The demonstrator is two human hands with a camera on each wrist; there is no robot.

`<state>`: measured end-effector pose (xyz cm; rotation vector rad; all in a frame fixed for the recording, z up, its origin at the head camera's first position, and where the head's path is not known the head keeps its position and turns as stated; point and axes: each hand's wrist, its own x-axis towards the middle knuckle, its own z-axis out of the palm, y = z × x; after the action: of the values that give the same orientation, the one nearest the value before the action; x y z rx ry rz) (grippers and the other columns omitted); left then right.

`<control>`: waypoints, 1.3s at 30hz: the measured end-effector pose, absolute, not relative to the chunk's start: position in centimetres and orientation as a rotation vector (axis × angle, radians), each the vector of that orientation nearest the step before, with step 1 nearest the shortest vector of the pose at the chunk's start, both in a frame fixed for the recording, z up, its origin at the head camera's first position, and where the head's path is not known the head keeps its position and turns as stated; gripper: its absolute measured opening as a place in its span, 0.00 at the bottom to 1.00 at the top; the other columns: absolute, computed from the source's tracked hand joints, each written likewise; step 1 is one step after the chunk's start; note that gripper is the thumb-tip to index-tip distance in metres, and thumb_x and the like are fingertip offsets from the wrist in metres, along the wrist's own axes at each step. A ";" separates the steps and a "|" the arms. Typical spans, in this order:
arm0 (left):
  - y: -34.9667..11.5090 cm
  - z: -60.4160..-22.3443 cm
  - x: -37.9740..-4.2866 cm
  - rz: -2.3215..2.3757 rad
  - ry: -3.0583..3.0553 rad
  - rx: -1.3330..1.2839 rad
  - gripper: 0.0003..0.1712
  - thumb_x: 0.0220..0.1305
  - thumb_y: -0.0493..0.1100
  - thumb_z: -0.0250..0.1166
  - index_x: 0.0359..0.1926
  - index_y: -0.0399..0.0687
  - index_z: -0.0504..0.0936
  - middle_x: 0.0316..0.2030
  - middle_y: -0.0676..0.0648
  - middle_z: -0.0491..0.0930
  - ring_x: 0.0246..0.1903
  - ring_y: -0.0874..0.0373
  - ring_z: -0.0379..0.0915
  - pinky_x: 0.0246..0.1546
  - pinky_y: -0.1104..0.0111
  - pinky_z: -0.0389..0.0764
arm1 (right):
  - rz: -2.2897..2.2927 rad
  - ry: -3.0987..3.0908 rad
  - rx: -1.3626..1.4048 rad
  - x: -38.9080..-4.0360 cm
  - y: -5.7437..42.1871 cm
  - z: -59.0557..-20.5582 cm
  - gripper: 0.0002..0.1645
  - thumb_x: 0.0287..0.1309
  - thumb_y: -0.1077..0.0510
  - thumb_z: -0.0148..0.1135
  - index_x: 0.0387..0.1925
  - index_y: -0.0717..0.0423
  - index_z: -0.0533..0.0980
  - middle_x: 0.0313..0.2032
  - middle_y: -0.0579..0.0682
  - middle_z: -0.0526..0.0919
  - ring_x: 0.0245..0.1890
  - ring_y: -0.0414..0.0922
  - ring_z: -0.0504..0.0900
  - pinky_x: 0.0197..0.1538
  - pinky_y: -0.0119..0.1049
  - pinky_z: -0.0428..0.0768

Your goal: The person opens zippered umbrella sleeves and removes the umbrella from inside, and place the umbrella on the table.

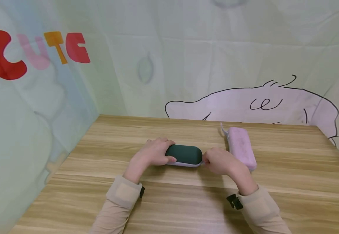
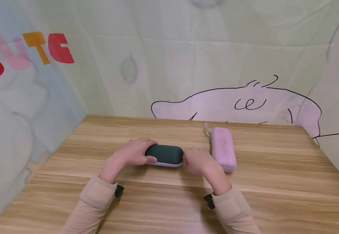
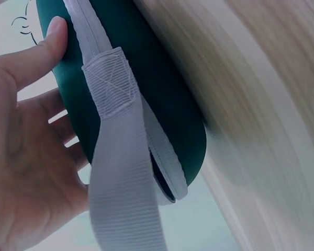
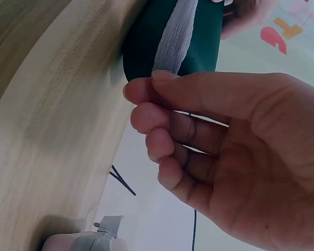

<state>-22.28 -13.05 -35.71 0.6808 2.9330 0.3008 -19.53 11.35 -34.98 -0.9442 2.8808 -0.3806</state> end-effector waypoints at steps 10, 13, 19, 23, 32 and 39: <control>-12.9 -35.6 -22.2 0.299 2.942 0.666 0.35 0.59 0.59 0.65 0.63 0.48 0.73 0.57 0.44 0.77 0.55 0.48 0.73 0.53 0.47 0.71 | -0.377 2.889 -0.920 -19.5 11.2 -34.9 0.28 0.53 0.67 0.60 0.10 0.47 0.55 0.15 0.40 0.51 0.19 0.37 0.52 0.24 0.28 0.52; -12.9 -35.6 -22.2 0.293 2.941 0.659 0.35 0.59 0.60 0.64 0.63 0.47 0.73 0.58 0.43 0.76 0.56 0.47 0.73 0.54 0.46 0.71 | -0.372 2.895 -0.905 -19.5 11.1 -35.0 0.27 0.52 0.68 0.59 0.10 0.46 0.56 0.15 0.40 0.52 0.18 0.37 0.53 0.24 0.28 0.52; -12.8 -35.7 -22.1 0.286 2.940 0.642 0.35 0.60 0.60 0.63 0.62 0.46 0.73 0.58 0.43 0.77 0.56 0.47 0.73 0.53 0.46 0.72 | -0.349 2.909 -0.909 -19.5 11.1 -34.9 0.26 0.50 0.70 0.56 0.10 0.47 0.55 0.16 0.40 0.51 0.19 0.38 0.54 0.25 0.29 0.52; -12.7 -35.6 -22.0 0.284 2.941 0.631 0.34 0.60 0.60 0.64 0.62 0.45 0.73 0.58 0.43 0.77 0.56 0.46 0.73 0.53 0.46 0.72 | -0.347 2.910 -0.911 -19.4 11.0 -34.9 0.26 0.50 0.71 0.55 0.11 0.46 0.55 0.16 0.40 0.51 0.19 0.38 0.54 0.25 0.29 0.52; -12.5 -35.5 -22.0 0.258 2.932 0.609 0.35 0.60 0.60 0.63 0.63 0.44 0.72 0.59 0.43 0.76 0.56 0.47 0.73 0.53 0.46 0.72 | -0.364 2.907 -0.948 -19.3 11.1 -34.7 0.26 0.50 0.71 0.55 0.11 0.47 0.54 0.16 0.40 0.50 0.19 0.37 0.52 0.25 0.29 0.50; -12.4 -35.3 -21.8 0.248 2.934 0.608 0.36 0.60 0.60 0.63 0.63 0.43 0.72 0.58 0.42 0.76 0.56 0.46 0.73 0.53 0.46 0.72 | -0.366 2.899 -0.992 -19.4 11.1 -34.8 0.27 0.50 0.72 0.55 0.11 0.47 0.53 0.16 0.40 0.49 0.19 0.37 0.50 0.24 0.28 0.50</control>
<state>-21.83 -12.40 -35.33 0.6083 2.9344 0.2482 -19.37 11.15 -34.81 -0.9920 2.8993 -0.3658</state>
